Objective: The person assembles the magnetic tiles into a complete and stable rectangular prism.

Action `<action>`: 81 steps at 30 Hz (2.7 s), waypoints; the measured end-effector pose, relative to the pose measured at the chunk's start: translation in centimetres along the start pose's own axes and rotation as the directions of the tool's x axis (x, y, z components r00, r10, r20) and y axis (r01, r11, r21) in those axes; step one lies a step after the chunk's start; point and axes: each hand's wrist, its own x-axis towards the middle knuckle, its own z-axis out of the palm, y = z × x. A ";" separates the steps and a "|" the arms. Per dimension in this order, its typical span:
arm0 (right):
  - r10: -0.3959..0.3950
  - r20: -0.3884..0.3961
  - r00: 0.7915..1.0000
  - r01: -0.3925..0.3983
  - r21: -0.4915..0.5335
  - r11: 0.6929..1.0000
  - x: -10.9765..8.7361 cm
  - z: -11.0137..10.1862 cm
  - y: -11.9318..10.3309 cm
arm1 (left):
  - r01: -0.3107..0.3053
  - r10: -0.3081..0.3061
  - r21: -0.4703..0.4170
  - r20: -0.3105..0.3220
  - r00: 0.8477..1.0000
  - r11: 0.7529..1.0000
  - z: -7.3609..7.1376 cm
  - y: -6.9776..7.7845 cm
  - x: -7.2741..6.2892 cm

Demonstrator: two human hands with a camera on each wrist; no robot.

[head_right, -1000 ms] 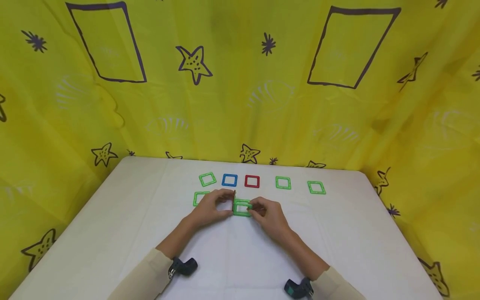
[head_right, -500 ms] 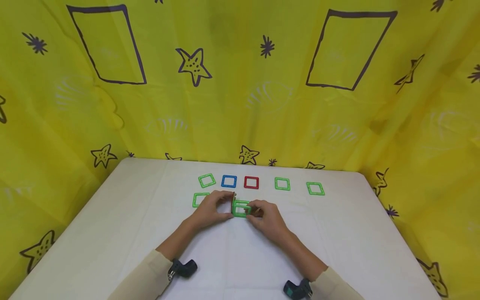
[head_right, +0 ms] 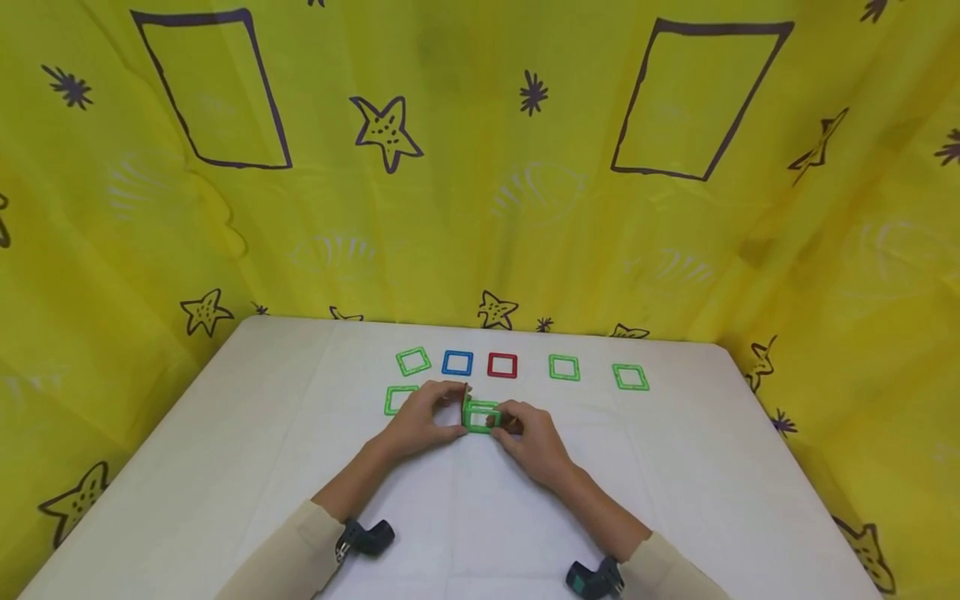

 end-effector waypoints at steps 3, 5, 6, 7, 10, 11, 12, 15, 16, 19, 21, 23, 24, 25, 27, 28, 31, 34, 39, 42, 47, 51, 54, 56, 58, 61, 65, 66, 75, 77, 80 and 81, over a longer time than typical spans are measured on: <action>0.005 -0.005 1.000 -0.005 0.008 1.000 -0.1 0.1 0.1 | -0.003 0.003 0.002 -0.001 1.000 1.000 0.1 0.0 0.0; 0.006 -0.013 1.000 -0.005 0.009 1.000 -0.1 0.2 0.3 | -0.006 0.006 0.001 -0.003 1.000 1.000 0.1 -0.1 0.0; 0.004 -0.017 1.000 -0.003 0.010 1.000 -0.1 0.2 0.3 | -0.006 0.006 0.001 -0.004 1.000 1.000 0.1 -0.1 0.0; 0.001 -0.022 1.000 -0.001 0.007 1.000 0.0 0.3 0.4 | -0.007 0.007 -0.002 -0.006 1.000 1.000 0.1 -0.1 0.0; -0.012 -0.036 0.999 0.011 -0.010 1.000 0.0 0.4 0.5 | -0.009 0.009 -0.012 -0.010 1.000 1.000 0.1 -0.1 0.0; -0.014 -0.038 0.999 0.013 -0.016 1.000 0.0 0.4 0.5 | -0.009 0.009 -0.014 -0.010 1.000 1.000 0.1 -0.1 0.0; -0.014 -0.039 0.999 0.013 -0.022 1.000 -0.1 0.4 0.5 | -0.007 0.007 -0.014 -0.009 1.000 1.000 0.1 -0.1 0.0; -0.013 -0.040 0.999 0.012 -0.036 0.999 -0.1 0.3 0.4 | -0.001 0.001 -0.011 -0.007 1.000 1.000 0.1 -0.1 0.0; -0.009 -0.039 0.999 0.007 -0.037 0.999 -0.1 0.3 0.4 | 0.002 -0.002 -0.010 -0.006 1.000 1.000 0.1 -0.1 0.0; 0.001 -0.033 0.999 -0.002 -0.034 0.999 0.0 0.2 0.3 | 0.006 -0.006 -0.010 -0.007 1.000 1.000 0.1 0.0 0.0; 0.011 -0.029 1.000 -0.012 -0.035 0.999 0.0 0.2 0.3 | 0.011 -0.011 -0.012 -0.008 1.000 1.000 0.0 0.0 0.0; 0.021 -0.024 0.999 -0.022 -0.036 0.999 0.1 0.2 0.3 | 0.015 -0.015 -0.014 -0.006 1.000 1.000 0.0 0.0 0.0; 0.026 -0.021 0.999 -0.027 -0.039 0.999 0.1 0.2 0.3 | 0.018 -0.018 -0.013 -0.004 1.000 1.000 0.0 0.0 0.0; 0.033 -0.019 0.999 -0.033 -0.040 0.999 0.1 0.2 0.3 | 0.021 -0.021 -0.012 -0.003 1.000 1.000 0.0 0.0 0.0; 0.043 -0.014 0.999 -0.044 -0.039 0.998 0.1 0.2 0.3 | 0.027 -0.027 -0.014 0.002 1.000 1.000 0.1 -0.1 0.0; 0.048 -0.013 0.999 -0.048 -0.037 0.998 0.1 0.3 0.3 | 0.030 -0.030 -0.013 0.005 1.000 0.999 0.1 -0.1 0.0; 0.056 -0.010 0.998 -0.056 -0.033 0.998 0.1 0.3 0.3 | 0.035 -0.035 -0.016 0.008 0.999 0.999 0.1 -0.1 0.0; 0.054 -0.011 0.998 -0.054 -0.028 0.998 0.1 0.3 0.2 | 0.043 -0.043 -0.020 0.014 0.999 0.999 0.1 -0.1 0.0; 0.044 -0.012 0.999 -0.044 -0.017 0.999 0.0 0.2 0.2 | 0.046 -0.046 -0.017 0.016 0.999 0.999 0.1 -0.1 0.1; 0.036 -0.011 0.999 -0.037 -0.015 0.999 0.1 0.2 0.2 | 0.045 -0.045 -0.016 0.015 0.999 0.999 0.1 -0.2 0.1; 0.024 -0.016 1.000 -0.024 -0.012 1.000 0.1 0.1 0.2 | 0.044 -0.043 -0.012 0.015 0.999 0.999 0.1 -0.2 0.1; 0.032 -0.016 0.999 -0.032 -0.006 0.999 0.0 0.2 0.1 | 0.042 -0.042 -0.014 0.015 0.999 0.999 0.1 -0.1 0.0; 0.043 -0.012 0.999 -0.043 0.003 0.999 0.0 0.1 0.1 | 0.044 -0.043 -0.018 0.019 0.999 0.999 0.2 -0.1 0.0; 0.047 -0.011 0.999 -0.047 0.007 0.999 -0.1 0.0 0.1 | 0.044 -0.044 -0.022 0.019 0.999 0.999 0.2 -0.1 0.0; 0.044 -0.013 0.999 -0.043 0.017 0.999 -0.1 -0.2 0.1 | 0.041 -0.041 -0.023 0.020 0.999 0.999 0.2 0.0 0.0; 0.022 -0.011 1.000 -0.022 0.034 0.999 -0.1 -0.5 0.1 | 0.035 -0.035 -0.024 0.021 0.999 0.999 0.2 0.0 0.1; 0.009 0.014 1.000 -0.010 0.050 0.999 0.0 -1.0 0.2 | 0.035 -0.035 -0.018 0.023 0.999 0.999 0.2 0.1 0.3; 0.015 0.022 1.000 -0.016 0.049 0.999 0.0 -1.1 0.1 | 0.036 -0.035 -0.015 0.025 0.999 0.999 0.2 0.2 0.3; 0.052 0.058 0.997 -0.054 0.039 0.998 0.2 -1.3 -0.1 | 0.057 -0.057 -0.003 0.018 0.998 0.998 0.2 0.2 0.2; 0.051 0.052 0.997 -0.052 0.031 0.998 0.3 -1.2 -0.1 | 0.066 -0.066 -0.014 0.014 0.998 0.998 0.2 0.3 0.0; 0.062 0.042 0.997 -0.063 0.027 0.998 0.4 -1.1 -0.1 | 0.073 -0.073 -0.026 0.008 0.997 0.997 0.2 0.3 -0.1; 0.064 0.039 0.997 -0.065 0.028 0.997 0.4 -1.1 0.0 | 0.074 -0.073 -0.029 0.006 0.997 0.997 0.2 0.3 -0.1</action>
